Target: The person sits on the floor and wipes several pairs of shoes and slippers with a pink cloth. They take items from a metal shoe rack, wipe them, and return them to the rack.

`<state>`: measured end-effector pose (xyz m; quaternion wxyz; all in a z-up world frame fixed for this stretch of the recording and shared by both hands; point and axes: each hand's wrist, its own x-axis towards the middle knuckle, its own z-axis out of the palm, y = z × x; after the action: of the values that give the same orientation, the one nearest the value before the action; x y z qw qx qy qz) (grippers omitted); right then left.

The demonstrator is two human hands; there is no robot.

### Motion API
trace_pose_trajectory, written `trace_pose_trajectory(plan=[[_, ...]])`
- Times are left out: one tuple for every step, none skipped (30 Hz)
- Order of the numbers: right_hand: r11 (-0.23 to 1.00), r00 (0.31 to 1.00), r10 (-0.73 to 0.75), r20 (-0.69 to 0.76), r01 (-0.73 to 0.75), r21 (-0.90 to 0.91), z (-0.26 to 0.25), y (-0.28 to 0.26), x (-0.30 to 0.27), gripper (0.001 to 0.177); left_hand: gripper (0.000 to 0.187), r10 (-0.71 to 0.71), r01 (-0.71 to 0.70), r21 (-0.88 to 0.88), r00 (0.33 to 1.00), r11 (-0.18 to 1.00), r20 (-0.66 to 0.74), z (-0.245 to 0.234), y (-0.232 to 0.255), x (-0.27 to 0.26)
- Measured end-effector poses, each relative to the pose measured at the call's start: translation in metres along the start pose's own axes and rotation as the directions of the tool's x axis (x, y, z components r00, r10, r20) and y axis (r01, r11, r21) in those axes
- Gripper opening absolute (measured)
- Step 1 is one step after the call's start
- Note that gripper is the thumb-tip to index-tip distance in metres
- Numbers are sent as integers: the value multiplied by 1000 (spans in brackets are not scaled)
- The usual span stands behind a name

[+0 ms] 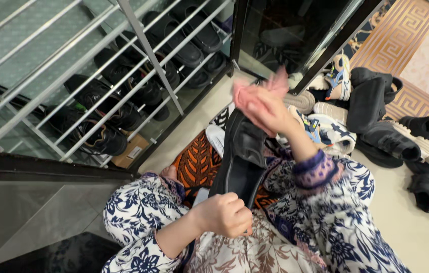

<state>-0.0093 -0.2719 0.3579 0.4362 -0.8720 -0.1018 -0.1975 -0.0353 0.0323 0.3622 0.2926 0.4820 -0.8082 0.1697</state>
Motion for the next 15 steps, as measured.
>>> trace_pose_trajectory(plan=[[991,993,-119,5,119,-67,1,-11,-7,48,38,25,-25,43,1000,999,8,0,-5,0],[966,974,-227,21,228,-125,2,-25,-18,54,38,41,-42,77,999,996,16,0,-7,-2],[959,972,-230,37,233,-161,1,-39,-26,62,39,57,-59,110,998,992,26,0,-8,-3],[953,973,-227,48,232,-194,1,-52,-35,69,38,78,-81,119,996,990,36,-1,-11,-6],[946,973,-224,60,232,-228,4,-61,-40,76,36,98,-103,127,994,987,45,-3,-15,-8],[938,975,-220,36,222,-267,8,-66,-43,77,35,115,-121,141,992,983,47,-2,-19,-9],[929,976,-218,13,211,-305,13,-66,-47,79,34,124,-133,137,990,982,69,0,-23,-9],[919,977,-213,-18,195,-342,18,-63,-55,80,33,138,-150,127,986,981,98,1,-29,-11],[911,981,-175,-87,127,-393,26,-58,-65,66,32,152,-166,117,980,979,125,3,-35,-12],[896,977,-144,-158,61,-440,37,-47,-73,54,30,124,-138,134,987,981,104,7,-44,-12],[877,966,-117,-229,-7,-480,45,-34,-79,44,28,97,-109,150,992,983,82,11,-55,-12],[861,926,-204,-319,15,-508,52,-20,-84,40,27,72,-82,162,995,983,67,14,-60,-14],[842,869,-290,-400,33,-538,57,-5,-87,37,24,-13,21,214,999,977,-40,17,-59,-16],[817,797,-382,-468,54,-574,60,9,-89,35,23,-89,128,261,984,957,-156,23,-59,-14],[806,737,-443,-510,79,-587,62,19,-91,35,24,-156,237,294,949,926,-273,30,-59,-12]])
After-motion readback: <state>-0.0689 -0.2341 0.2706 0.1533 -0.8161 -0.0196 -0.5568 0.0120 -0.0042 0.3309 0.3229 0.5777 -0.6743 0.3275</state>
